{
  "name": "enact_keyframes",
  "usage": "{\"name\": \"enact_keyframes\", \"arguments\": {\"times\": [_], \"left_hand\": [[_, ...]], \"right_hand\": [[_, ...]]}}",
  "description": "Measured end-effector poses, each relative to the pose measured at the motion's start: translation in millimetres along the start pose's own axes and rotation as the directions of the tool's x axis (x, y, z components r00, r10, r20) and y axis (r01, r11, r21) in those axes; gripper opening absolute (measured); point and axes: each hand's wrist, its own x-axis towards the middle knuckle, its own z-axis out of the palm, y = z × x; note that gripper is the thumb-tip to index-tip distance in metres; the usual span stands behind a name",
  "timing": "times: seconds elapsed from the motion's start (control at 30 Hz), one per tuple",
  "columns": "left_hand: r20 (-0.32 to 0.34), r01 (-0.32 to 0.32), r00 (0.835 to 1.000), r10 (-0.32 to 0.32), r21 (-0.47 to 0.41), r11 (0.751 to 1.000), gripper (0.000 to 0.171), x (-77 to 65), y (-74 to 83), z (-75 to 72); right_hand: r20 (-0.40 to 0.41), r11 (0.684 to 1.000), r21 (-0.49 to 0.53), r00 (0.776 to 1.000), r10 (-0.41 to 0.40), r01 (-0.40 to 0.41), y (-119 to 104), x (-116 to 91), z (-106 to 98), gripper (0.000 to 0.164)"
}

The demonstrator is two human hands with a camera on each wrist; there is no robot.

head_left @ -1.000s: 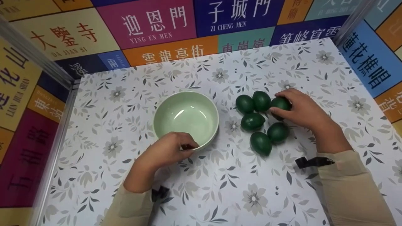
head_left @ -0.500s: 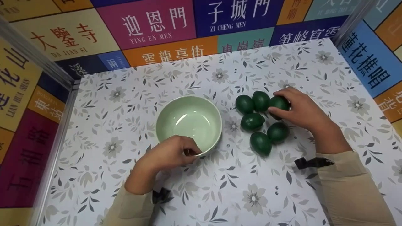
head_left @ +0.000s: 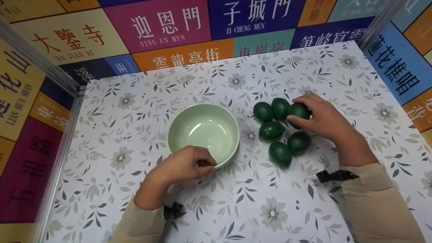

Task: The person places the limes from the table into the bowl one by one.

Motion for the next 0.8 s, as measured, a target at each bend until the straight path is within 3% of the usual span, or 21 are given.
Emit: {"name": "enact_keyframes", "arguments": {"times": [0.17,0.27,0.4,0.5,0.7,0.8], "left_hand": [[-0.129,0.029,0.991,-0.028,0.01,1.0,0.007,1.7,0.1,-2.7],[-0.271,0.054,0.961,-0.045,0.026,0.998,0.007,2.4,-0.8,-5.2],[-0.467,0.111,0.881,-0.07,0.06,0.992,0.012,3.1,-3.0,-7.9],[-0.568,0.157,0.818,-0.091,0.068,0.985,0.021,3.9,-6.2,-9.5],[-0.682,0.258,0.702,-0.203,-0.022,0.966,0.032,5.2,-17.1,-14.3],[-0.71,0.324,0.651,-0.27,-0.062,0.944,0.038,4.5,-23.9,-17.5]], "right_hand": [[-0.009,1.0,0.001,1.0,-0.009,0.009,-0.4,-1.0,-0.2,0.061],[-0.018,1.0,0.002,1.0,-0.018,0.018,-0.2,-1.1,0.8,0.06],[-0.008,1.0,0.007,1.0,-0.011,0.011,-1.1,-0.6,1.5,0.062],[0.001,1.0,0.007,1.0,-0.006,0.006,-2.3,-0.3,2.1,0.063],[-0.017,0.999,0.005,0.999,-0.05,0.05,-3.1,0.7,6.0,0.059],[-0.025,0.997,0.01,0.997,-0.079,0.079,-2.9,0.8,8.4,0.055]]}}
